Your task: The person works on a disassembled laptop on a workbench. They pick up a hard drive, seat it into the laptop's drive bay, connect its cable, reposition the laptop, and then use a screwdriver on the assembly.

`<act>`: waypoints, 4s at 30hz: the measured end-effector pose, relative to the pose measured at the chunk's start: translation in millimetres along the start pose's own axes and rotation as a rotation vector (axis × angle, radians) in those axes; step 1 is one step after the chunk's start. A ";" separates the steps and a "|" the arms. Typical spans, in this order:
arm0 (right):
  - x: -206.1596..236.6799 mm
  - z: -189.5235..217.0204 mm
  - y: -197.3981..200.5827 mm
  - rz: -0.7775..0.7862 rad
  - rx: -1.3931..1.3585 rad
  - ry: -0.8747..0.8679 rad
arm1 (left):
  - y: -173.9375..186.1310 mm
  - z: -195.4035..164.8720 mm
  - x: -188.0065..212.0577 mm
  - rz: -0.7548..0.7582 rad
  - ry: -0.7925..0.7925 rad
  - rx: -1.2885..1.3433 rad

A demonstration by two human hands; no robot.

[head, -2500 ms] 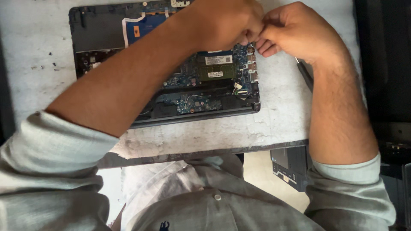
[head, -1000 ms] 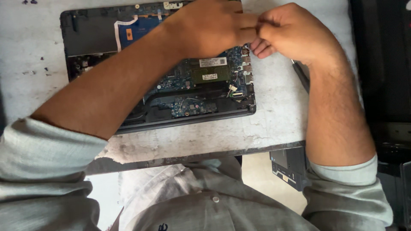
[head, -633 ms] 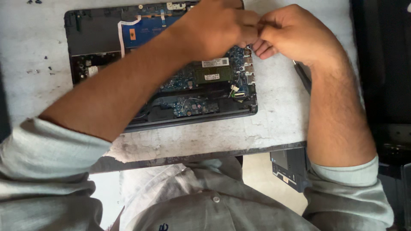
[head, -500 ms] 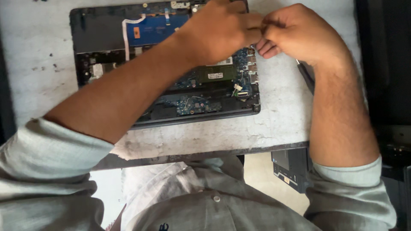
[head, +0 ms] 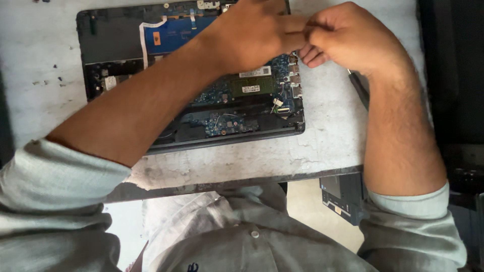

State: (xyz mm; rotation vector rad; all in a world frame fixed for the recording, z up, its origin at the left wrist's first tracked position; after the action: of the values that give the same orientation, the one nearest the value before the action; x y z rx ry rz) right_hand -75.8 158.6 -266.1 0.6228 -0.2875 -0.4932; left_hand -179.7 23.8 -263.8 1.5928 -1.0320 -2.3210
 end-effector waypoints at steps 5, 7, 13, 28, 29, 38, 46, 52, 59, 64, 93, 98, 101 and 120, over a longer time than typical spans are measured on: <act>1.9 3.6 -1.7 0.008 -0.036 0.007 | 1.3 -2.0 -1.9 0.003 -0.006 -0.037; 2.8 5.3 -1.6 0.005 -0.016 0.011 | 4.7 1.4 -2.8 0.005 0.053 0.035; 3.5 9.0 -1.0 0.010 0.025 0.032 | 13.0 16.6 -1.3 0.023 0.256 0.355; -1.5 0.5 0.2 0.030 0.030 0.037 | 4.1 12.3 -11.2 0.101 0.049 0.214; -2.1 -0.2 0.4 0.029 0.017 0.028 | 3.3 13.0 -11.6 0.106 0.029 0.191; -11.0 -4.9 0.5 0.051 -0.005 0.011 | -5.3 10.6 -13.5 0.161 -0.147 -0.094; -19.0 -12.1 -0.9 0.066 -0.039 -0.007 | -12.9 26.3 -8.8 0.164 -0.063 0.063; -19.1 -13.5 -1.4 0.062 -0.015 -0.005 | -17.0 27.5 -7.7 0.160 0.026 0.162; -17.3 -9.9 -1.7 0.063 -0.002 0.005 | -12.6 25.8 -10.3 0.145 0.114 0.219; -16.1 -8.2 -3.2 0.086 -0.065 -0.025 | -3.9 35.7 -8.4 0.209 0.241 0.338; -14.8 -9.7 -0.9 0.040 0.060 -0.008 | -9.5 15.1 -1.4 0.187 -0.061 -0.023; -15.1 -12.1 -1.0 0.050 0.037 -0.010 | -5.0 18.4 1.9 0.123 -0.079 0.024; -15.4 -12.2 -1.1 0.052 0.024 -0.006 | -5.0 19.5 3.2 0.107 -0.069 0.032; -12.2 -7.4 0.1 0.075 0.019 0.041 | -8.0 23.2 -6.0 0.102 0.081 0.174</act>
State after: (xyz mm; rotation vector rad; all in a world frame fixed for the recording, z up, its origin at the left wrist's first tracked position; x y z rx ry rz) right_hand -83.2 168.6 -273.1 0.6379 -0.2763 -0.4059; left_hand -195.2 43.2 -259.3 1.6363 -1.2951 -2.1335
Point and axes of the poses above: each hand's wrist, its own x-axis away from the middle knuckle, its own y-axis out of the back of the hand, z = x × y, the point moved 6 cm from there along -x, towards the middle knuckle, and after that the axes turned 10 degrees about -z, right-handed, at the moved point
